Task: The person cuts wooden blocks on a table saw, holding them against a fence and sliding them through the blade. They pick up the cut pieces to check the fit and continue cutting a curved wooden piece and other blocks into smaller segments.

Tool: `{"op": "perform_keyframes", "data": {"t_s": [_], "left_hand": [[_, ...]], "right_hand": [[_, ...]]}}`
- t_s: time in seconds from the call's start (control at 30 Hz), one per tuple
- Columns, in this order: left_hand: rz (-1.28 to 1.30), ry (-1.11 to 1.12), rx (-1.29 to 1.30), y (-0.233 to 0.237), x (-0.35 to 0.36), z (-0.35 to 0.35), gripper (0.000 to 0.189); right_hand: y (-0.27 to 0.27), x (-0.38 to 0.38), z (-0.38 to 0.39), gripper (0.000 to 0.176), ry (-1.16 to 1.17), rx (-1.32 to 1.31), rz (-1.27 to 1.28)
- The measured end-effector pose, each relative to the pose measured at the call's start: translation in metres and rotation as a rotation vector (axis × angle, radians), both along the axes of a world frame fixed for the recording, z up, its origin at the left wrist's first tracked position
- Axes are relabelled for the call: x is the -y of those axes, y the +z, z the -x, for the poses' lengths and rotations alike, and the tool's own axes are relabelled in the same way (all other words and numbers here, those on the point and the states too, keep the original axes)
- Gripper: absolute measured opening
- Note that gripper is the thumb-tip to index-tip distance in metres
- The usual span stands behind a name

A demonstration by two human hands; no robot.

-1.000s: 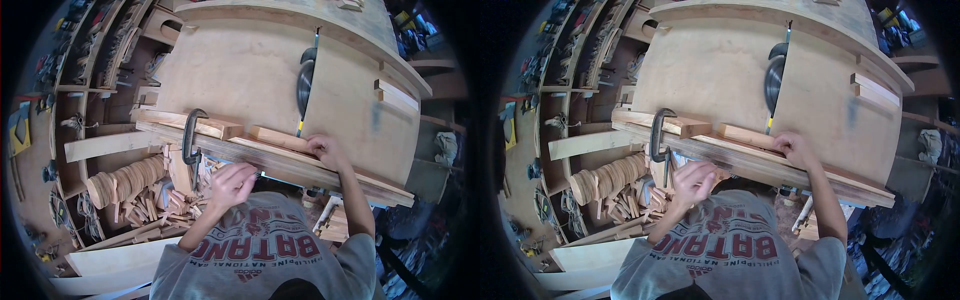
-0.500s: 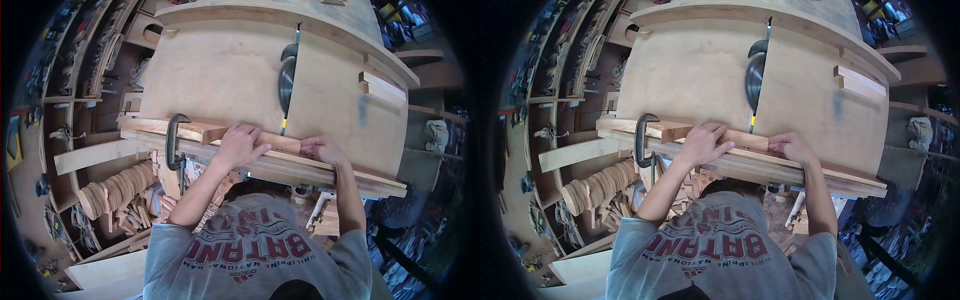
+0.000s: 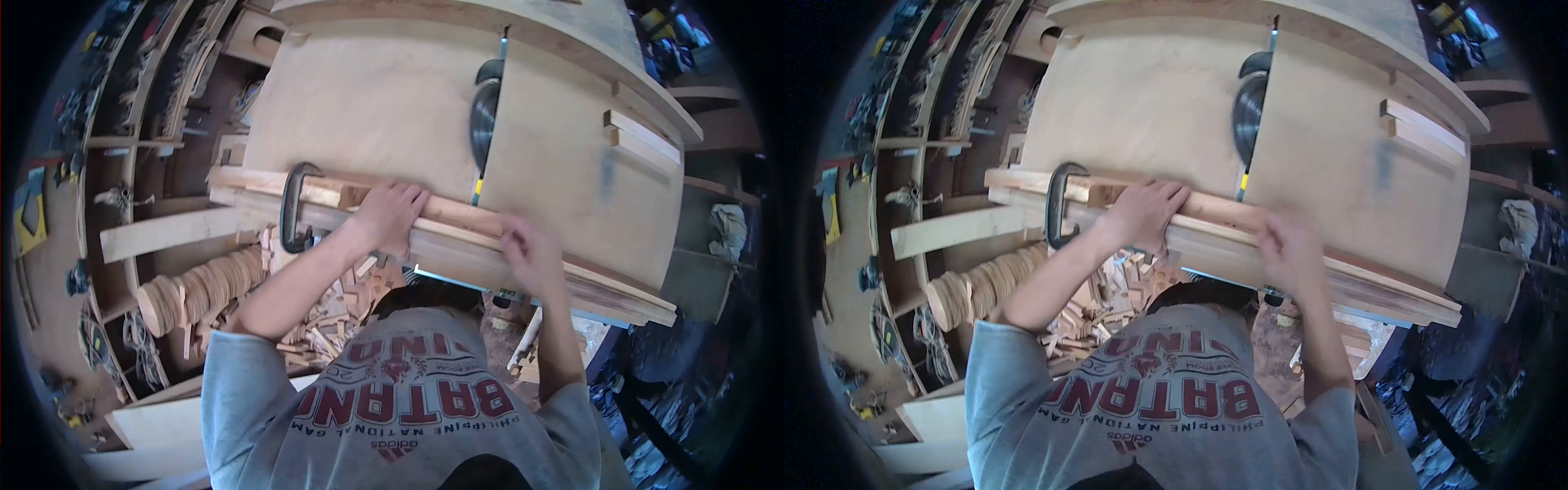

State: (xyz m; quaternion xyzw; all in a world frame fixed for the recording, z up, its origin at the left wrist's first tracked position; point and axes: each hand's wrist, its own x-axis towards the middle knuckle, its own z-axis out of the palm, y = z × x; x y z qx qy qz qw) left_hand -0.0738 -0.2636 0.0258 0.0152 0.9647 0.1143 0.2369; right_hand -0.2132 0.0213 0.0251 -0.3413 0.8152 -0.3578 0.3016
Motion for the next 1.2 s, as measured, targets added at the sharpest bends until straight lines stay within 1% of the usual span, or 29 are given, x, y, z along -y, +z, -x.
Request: {"op": "perform_keyframes", "data": {"t_s": [0.03,0.07,0.1,0.13,0.17,0.2,0.23,0.27,0.3,0.33,0.4,0.43,0.47,0.5,0.53,0.57,0.6,0.67,0.73,0.77,0.83,0.87,0.93,0.97,1.0,1.07,1.1,1.13,1.2], "left_hand": [[0.064,-0.046,0.077,0.010,0.000,0.007,0.117],[0.130,-0.100,0.151,0.015,0.002,0.011,0.115],[0.098,-0.094,0.136,0.010,0.006,0.011,0.107],[0.108,-0.090,0.137,0.011,0.007,0.011,0.107],[0.098,-0.056,0.146,0.014,0.005,0.011,0.104],[0.091,-0.024,0.152,0.017,0.003,0.010,0.100],[0.101,-0.024,0.147,0.017,0.002,0.006,0.100],[0.102,-0.017,0.143,0.016,0.000,0.005,0.098],[0.105,-0.012,0.130,0.015,0.001,0.006,0.095],[0.123,-0.021,0.106,0.012,0.002,0.006,0.095],[0.104,-0.033,0.054,0.006,0.003,0.004,0.095],[0.111,-0.037,0.092,0.011,0.001,0.006,0.098],[0.122,-0.054,0.081,0.016,0.000,0.008,0.098],[0.113,-0.031,0.099,0.020,-0.002,0.008,0.100],[0.101,-0.008,0.120,0.023,-0.004,0.006,0.102],[0.101,-0.020,0.054,0.017,-0.003,0.003,0.104],[0.105,-0.029,0.051,0.011,-0.002,0.001,0.104],[0.127,0.016,0.048,0.015,-0.004,-0.001,0.104],[0.122,0.009,0.077,0.020,-0.005,0.004,0.101],[0.118,0.000,0.110,0.022,-0.004,0.007,0.098],[0.122,0.000,0.101,0.023,-0.003,0.009,0.094],[0.124,-0.013,0.105,0.022,-0.004,0.005,0.090],[0.118,-0.001,0.078,0.023,-0.003,0.006,0.087],[0.107,0.007,0.071,0.022,-0.003,0.003,0.084],[0.100,0.016,0.065,0.019,-0.002,0.001,0.084],[0.061,0.014,0.073,0.016,0.001,0.002,0.081],[0.051,0.012,0.059,0.014,0.001,0.002,0.081],[0.053,0.005,0.069,0.013,0.002,0.002,0.081],[0.049,-0.001,0.063,0.017,0.001,0.001,0.080]], "right_hand": [[0.020,0.003,-0.024,0.035,0.061,0.298,0.043],[0.024,0.010,-0.049,0.035,0.261,0.437,0.151],[0.026,0.019,-0.071,0.036,0.460,0.562,0.264],[0.004,0.026,-0.098,0.041,0.601,0.678,0.234],[-0.038,0.034,-0.131,0.043,0.669,0.645,0.218],[-0.092,0.042,-0.165,0.047,0.683,0.668,0.166],[-0.127,0.056,-0.190,0.041,0.605,0.876,0.008],[-0.172,0.069,-0.223,0.038,0.349,1.182,-0.141],[-0.233,0.077,-0.253,0.036,0.070,1.463,-0.285],[-0.330,0.083,-0.284,0.034,-0.042,1.773,-0.164],[-0.354,0.116,-0.280,0.037,-0.463,1.680,-0.088],[-0.376,0.128,-0.286,0.037,-0.467,1.670,-0.057],[-0.405,0.138,-0.296,0.036,-0.669,1.811,0.296],[-0.418,0.145,-0.301,0.036,-0.866,1.920,0.661],[-0.411,0.151,-0.301,0.036,-0.871,1.918,0.674],[-0.398,0.155,-0.299,0.035,-0.950,1.969,0.639],[-0.385,0.159,-0.294,0.035,-1.025,2.020,0.600],[-0.390,0.162,-0.293,0.035,-1.010,1.961,0.567],[-0.397,0.168,-0.285,0.038,-1.323,2.084,0.570],[-0.401,0.164,-0.281,0.038,-1.312,2.077,0.572],[-0.416,0.147,-0.289,0.045,-1.059,2.178,0.615],[-0.431,0.138,-0.302,0.045,-1.057,2.174,0.606],[-0.459,0.134,-0.301,0.053,-0.522,2.123,0.773],[-0.402,0.136,-0.289,0.055,-0.718,2.049,0.599],[-0.401,0.134,-0.287,0.055,-0.717,2.041,0.588],[-0.418,0.123,-0.285,0.055,-0.133,1.811,0.292],[-0.342,0.123,-0.260,0.055,-0.080,1.600,-0.098],[-0.324,0.116,-0.258,0.055,-0.091,1.584,-0.102],[-0.299,0.109,-0.256,0.057,-0.016,1.381,-0.151]]}}
